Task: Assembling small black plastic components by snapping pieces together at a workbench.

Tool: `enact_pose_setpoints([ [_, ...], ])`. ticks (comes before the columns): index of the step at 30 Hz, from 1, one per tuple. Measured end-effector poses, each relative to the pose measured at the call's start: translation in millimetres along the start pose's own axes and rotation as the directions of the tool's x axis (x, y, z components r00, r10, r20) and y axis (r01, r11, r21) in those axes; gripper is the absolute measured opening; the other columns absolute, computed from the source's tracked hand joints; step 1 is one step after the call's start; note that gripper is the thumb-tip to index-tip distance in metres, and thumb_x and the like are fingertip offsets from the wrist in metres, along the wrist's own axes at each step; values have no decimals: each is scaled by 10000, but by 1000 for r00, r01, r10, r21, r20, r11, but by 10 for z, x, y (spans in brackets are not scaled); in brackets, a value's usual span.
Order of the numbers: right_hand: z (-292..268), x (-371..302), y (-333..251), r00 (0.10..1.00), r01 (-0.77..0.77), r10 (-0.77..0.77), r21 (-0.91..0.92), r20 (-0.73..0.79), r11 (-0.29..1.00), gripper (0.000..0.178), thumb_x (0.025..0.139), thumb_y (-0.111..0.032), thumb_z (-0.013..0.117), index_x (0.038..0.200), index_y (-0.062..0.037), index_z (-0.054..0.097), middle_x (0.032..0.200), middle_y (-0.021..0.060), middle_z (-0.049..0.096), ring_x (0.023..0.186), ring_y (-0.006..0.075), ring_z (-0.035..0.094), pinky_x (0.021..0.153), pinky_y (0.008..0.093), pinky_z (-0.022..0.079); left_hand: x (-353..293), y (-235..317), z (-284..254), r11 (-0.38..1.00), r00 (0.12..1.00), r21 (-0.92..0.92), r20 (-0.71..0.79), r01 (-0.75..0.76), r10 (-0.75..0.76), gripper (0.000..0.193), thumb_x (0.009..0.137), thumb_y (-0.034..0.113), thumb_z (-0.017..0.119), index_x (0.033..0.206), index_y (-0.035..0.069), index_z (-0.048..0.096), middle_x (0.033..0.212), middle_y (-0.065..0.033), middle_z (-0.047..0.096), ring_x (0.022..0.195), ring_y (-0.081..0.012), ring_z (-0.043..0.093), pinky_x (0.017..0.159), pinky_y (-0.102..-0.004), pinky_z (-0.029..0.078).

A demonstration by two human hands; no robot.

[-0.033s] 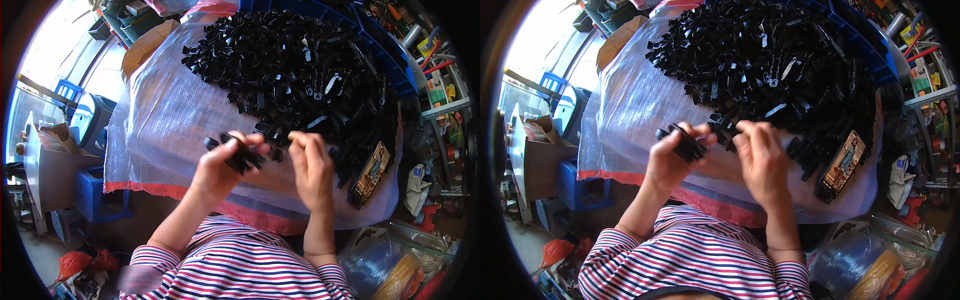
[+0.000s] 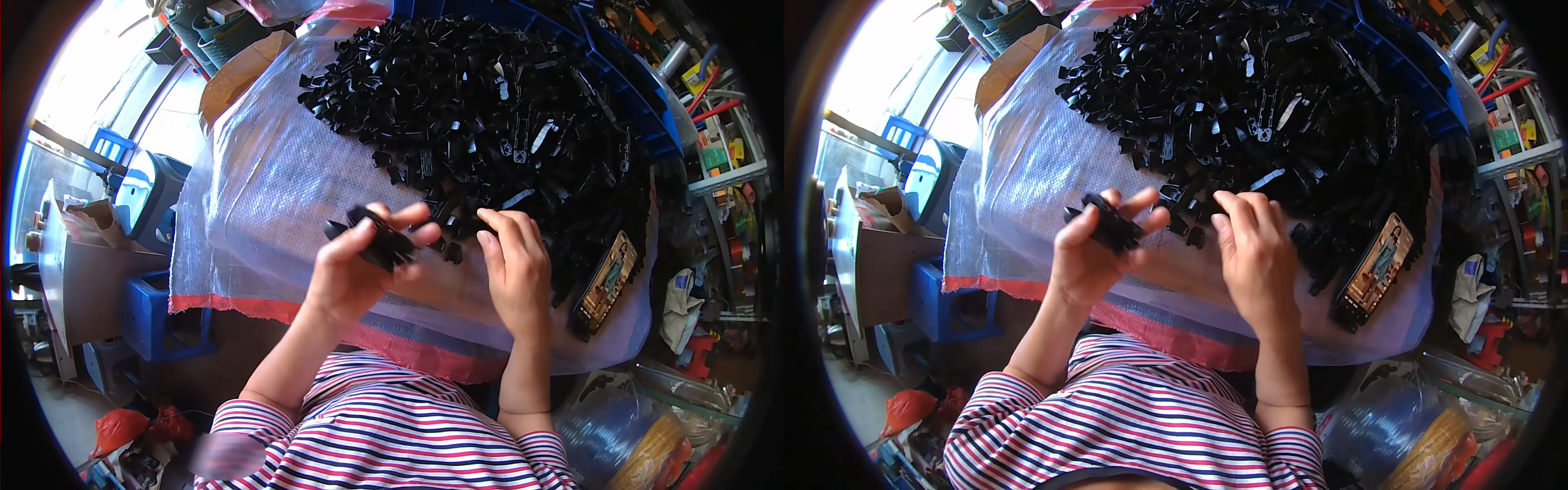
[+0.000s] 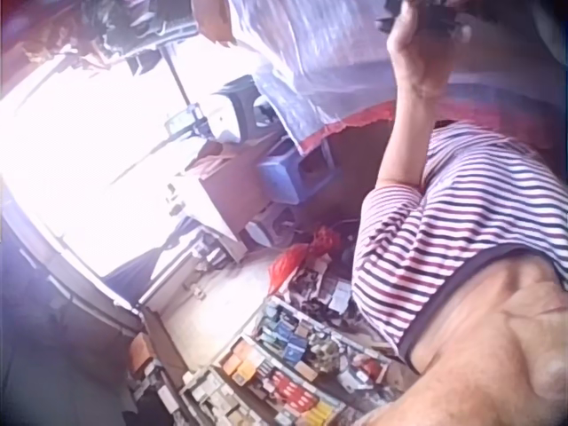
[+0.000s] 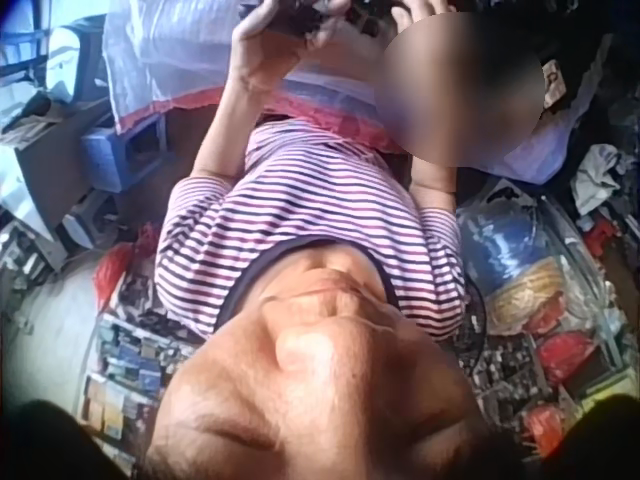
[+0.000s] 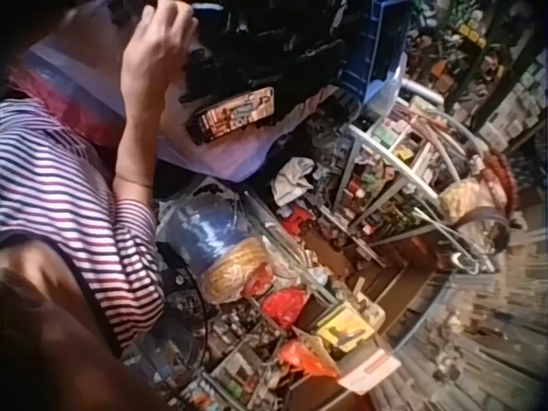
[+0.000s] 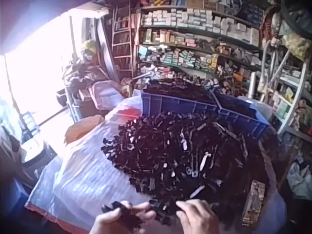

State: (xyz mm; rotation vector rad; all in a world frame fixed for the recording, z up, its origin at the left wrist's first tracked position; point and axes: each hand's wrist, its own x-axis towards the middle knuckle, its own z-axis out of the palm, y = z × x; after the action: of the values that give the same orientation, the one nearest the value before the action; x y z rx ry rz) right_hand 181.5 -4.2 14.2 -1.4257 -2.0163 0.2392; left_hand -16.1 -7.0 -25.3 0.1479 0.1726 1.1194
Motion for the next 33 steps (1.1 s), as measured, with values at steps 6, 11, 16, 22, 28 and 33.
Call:
enact_pose_setpoints([
  [6, 95, -96, 98, 995, -67, 73, -86, 73, 994, 236, 693, -12, 657, 908, -1, 560, 905, 113, 542, 833, 286, 518, 719, 366, 435, 95, 192, -55, 993, 972, -93, 220, -67, 86, 278, 791, 135, 620, 1047, 64, 538, 1041, -137, 559, 995, -315, 543, 764, -424, 496],
  [11, 26, -195, 115, 988, -155, 155, -63, -9, 986, 245, 700, -29, 668, 906, -7, 536, 870, 109, 558, 792, 262, 520, 691, 354, 437, 163, 291, 14, 911, 962, 343, 224, -228, 157, 135, 751, 114, 653, 852, 67, 577, 794, -87, 597, 829, -246, 579, 755, -366, 467],
  [16, 20, -314, 120, 983, -169, 174, 75, -61, 983, 215, 778, -87, 645, 945, -2, 540, 857, 108, 557, 785, 237, 563, 707, 303, 462, 283, 241, 146, -636, 820, 664, 566, -394, 83, 222, 599, 71, 705, 809, 83, 633, 840, -45, 629, 838, -226, 583, 748, -331, 444],
  [22, 103, -409, -20, 966, -250, 257, 392, 35, 885, 212, 838, -94, 593, 1004, -21, 484, 819, 63, 556, 721, 138, 558, 645, 247, 450, 352, 199, 80, -746, 866, 575, 499, -335, -3, 336, 483, 159, 657, 811, 106, 607, 782, -20, 551, 805, -223, 523, 701, -335, 396],
  [28, 68, -255, -207, 989, -77, 131, 510, -71, 857, 288, 786, -80, 661, 1057, -36, 572, 867, 48, 567, 730, 104, 556, 595, 200, 435, 206, 51, 255, 325, 959, 935, 45, -138, 278, 150, 697, 56, 703, 803, 17, 604, 723, -34, 608, 671, -96, 545, 634, -222, 435],
  [33, 121, -188, -167, 993, 106, -72, 455, -91, 884, 367, 675, 13, 691, 1025, -48, 598, 848, 67, 567, 734, 172, 590, 616, 255, 487, 84, 35, 377, 355, 995, 934, -65, 36, 71, 175, 723, 113, 720, 799, 23, 591, 688, -4, 576, 650, -61, 516, 595, -199, 414],
])
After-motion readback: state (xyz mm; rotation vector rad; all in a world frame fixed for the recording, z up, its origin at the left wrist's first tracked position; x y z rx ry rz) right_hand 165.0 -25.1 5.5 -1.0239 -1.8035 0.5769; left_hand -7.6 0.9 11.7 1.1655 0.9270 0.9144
